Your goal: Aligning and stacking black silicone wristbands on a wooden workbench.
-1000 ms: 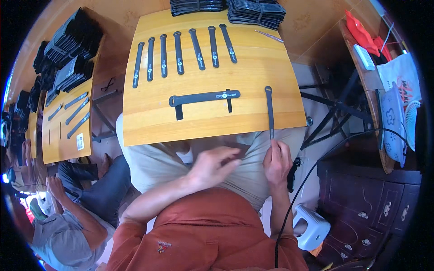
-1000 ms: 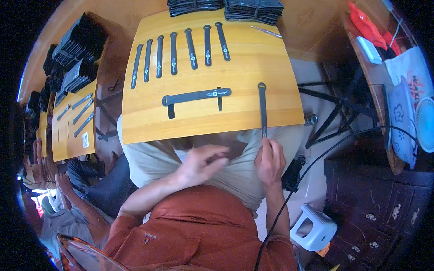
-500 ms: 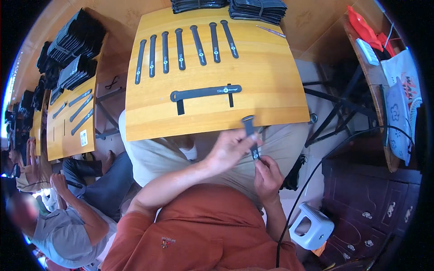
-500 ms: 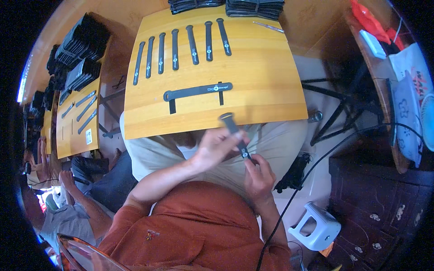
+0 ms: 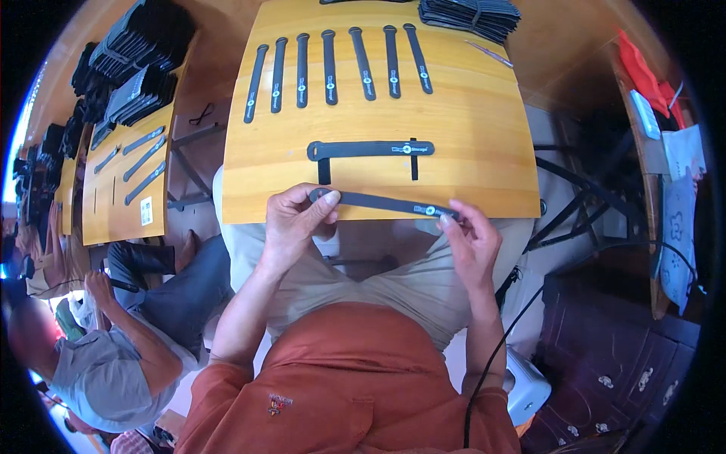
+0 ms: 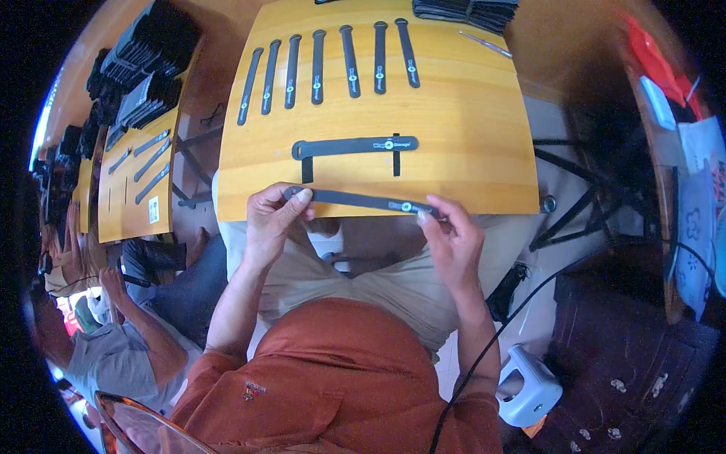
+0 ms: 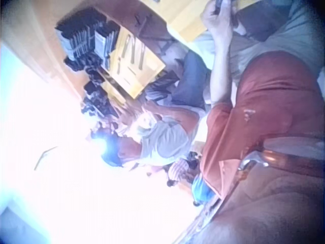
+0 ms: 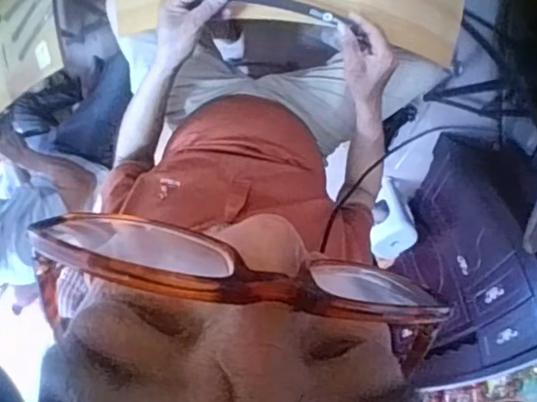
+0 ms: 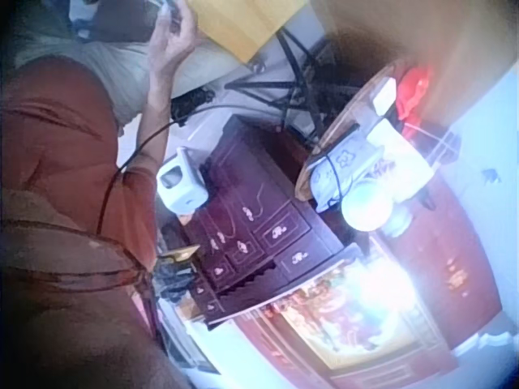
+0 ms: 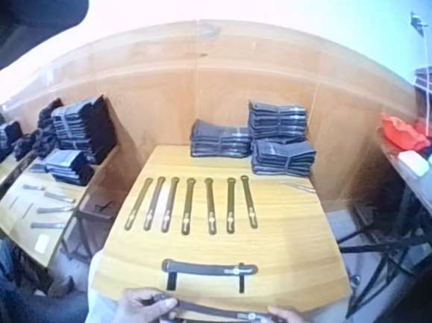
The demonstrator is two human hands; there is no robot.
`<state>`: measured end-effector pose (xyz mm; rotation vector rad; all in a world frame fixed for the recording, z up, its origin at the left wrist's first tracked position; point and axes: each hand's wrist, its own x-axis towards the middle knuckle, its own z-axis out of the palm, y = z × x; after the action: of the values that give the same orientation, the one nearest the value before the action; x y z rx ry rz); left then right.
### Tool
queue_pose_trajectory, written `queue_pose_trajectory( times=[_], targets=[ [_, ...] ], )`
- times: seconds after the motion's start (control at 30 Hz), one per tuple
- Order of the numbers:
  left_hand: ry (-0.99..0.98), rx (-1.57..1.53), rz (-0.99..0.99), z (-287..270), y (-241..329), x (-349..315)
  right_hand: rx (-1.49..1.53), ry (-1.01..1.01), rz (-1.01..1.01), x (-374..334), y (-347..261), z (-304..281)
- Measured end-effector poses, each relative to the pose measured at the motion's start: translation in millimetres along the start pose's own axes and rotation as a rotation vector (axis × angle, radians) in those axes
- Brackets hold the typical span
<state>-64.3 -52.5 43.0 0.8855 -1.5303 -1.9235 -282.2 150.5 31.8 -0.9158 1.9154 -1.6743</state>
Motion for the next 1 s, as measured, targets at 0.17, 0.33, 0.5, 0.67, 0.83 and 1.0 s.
queue_pose_trajectory(
  times=[0.17, 0.33, 0.5, 0.67, 0.83, 1.0],
  targets=[
    [0.036, -0.039, -0.054, -11, 6, 10, -0.013, -0.012, 0.009, 35, 8, 6],
    [0.042, 0.127, 0.015, -25, 6, 24, -0.028, -0.045, -0.028, 58, 3, 15],
    [0.077, 0.213, -0.009, -33, 10, 36, -0.108, -0.061, -0.046, 78, 2, 21],
    [0.130, 0.185, -0.054, -28, 15, 45, -0.136, -0.062, -0.070, 91, 5, 26],
    [0.132, 0.228, -0.079, -37, 12, 53, -0.161, -0.063, -0.033, 97, 2, 32],
    [0.165, 0.219, -0.095, -33, 15, 59, -0.188, -0.029, -0.037, 100, 14, 30]
  ],
)
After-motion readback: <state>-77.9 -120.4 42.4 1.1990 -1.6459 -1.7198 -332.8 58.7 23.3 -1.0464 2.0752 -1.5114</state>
